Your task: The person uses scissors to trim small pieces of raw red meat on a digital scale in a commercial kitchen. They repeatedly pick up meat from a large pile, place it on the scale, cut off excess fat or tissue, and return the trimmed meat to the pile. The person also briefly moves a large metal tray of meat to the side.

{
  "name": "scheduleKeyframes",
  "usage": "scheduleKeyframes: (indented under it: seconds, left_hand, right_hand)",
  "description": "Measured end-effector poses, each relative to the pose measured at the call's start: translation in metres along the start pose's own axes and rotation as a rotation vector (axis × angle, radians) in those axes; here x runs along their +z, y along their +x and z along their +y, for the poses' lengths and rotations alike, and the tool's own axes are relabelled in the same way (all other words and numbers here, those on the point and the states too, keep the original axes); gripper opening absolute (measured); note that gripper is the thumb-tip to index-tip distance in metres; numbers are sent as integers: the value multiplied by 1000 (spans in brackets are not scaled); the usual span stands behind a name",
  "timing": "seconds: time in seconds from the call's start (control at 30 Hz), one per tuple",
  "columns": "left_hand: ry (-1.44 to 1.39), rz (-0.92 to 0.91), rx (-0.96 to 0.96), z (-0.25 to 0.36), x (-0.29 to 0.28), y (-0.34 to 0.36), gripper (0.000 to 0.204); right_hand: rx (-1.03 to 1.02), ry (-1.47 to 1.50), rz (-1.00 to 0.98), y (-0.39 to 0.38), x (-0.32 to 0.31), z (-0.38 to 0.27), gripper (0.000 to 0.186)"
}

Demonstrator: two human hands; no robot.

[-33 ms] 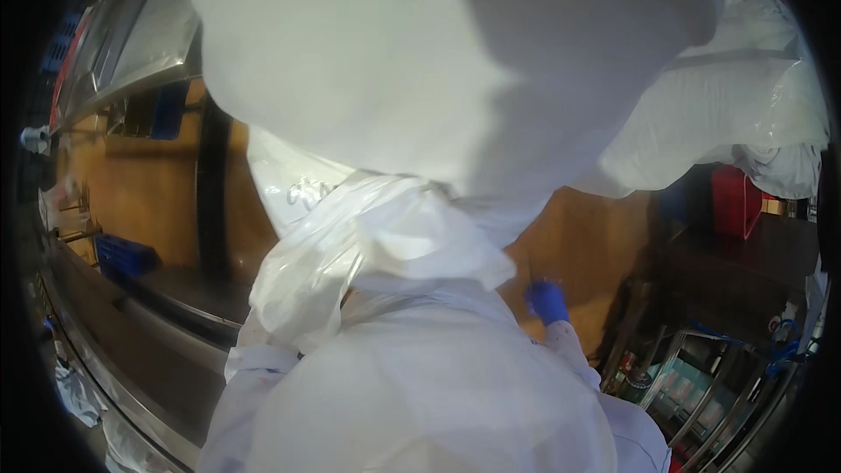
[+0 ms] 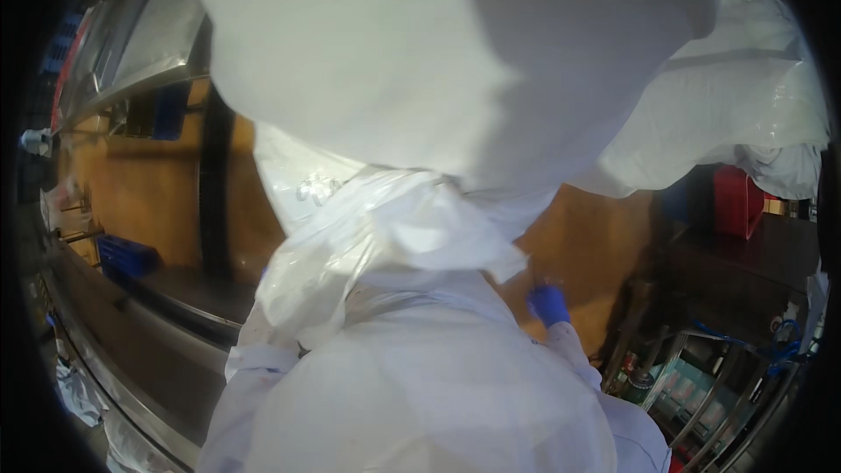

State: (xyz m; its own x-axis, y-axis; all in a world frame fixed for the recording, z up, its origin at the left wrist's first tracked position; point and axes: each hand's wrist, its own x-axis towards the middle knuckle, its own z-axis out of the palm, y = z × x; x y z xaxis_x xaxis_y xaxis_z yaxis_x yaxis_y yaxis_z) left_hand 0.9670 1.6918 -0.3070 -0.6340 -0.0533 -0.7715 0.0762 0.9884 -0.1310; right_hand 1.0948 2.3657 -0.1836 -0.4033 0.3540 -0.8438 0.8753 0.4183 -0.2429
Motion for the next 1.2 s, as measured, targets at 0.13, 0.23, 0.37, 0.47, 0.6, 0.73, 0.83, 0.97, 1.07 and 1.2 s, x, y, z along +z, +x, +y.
scheduleKeyframes:
  seconds: [0.13, 0.23, 0.37, 0.47, 0.6, 0.73, 0.83, 0.97, 1.07, 1.2]
  left_hand:
    - [51, 32, 3, -26, -28, 1, 23]
    - [-91, -8, -35, -46, -52, -17, 21]
    - [-23, 32, -51, -95, -36, -17, 20]
    - [8, 7, -184, -145, -19, -14, 21]
    - [-1118, -75, -681, -210, -22, 8, 23]
    - [-882, 57, -536, -328, -6, 13, 20]
    - [-650, 179, -349, -390, 1, 35, 20]
    - [-1442, 271, -715, -445, -86, 62, 23]
    - [-1536, 378, -766, -495, -123, 57, 24]
    - [-1521, 324, -907, -562, -108, 30, 22]
  right_hand:
    - [133, 66, -100, 20, 22, 30, 14]
    - [161, -236, -249, 29, 42, 12, 16]
    - [149, -598, -308, 14, 50, -55, 17]
    - [90, -732, -300, 10, 80, -116, 18]
    - [53, -849, -219, -6, 129, -214, 20]
    - [-65, -988, -197, -23, 183, -344, 21]
    - [-180, -1078, -196, -23, 218, -456, 22]
    - [-341, -1145, -212, -33, 286, -633, 24]
    - [-462, -1143, -355, -44, 352, -760, 22]
    - [-897, -1198, -453, -105, 453, -920, 26]
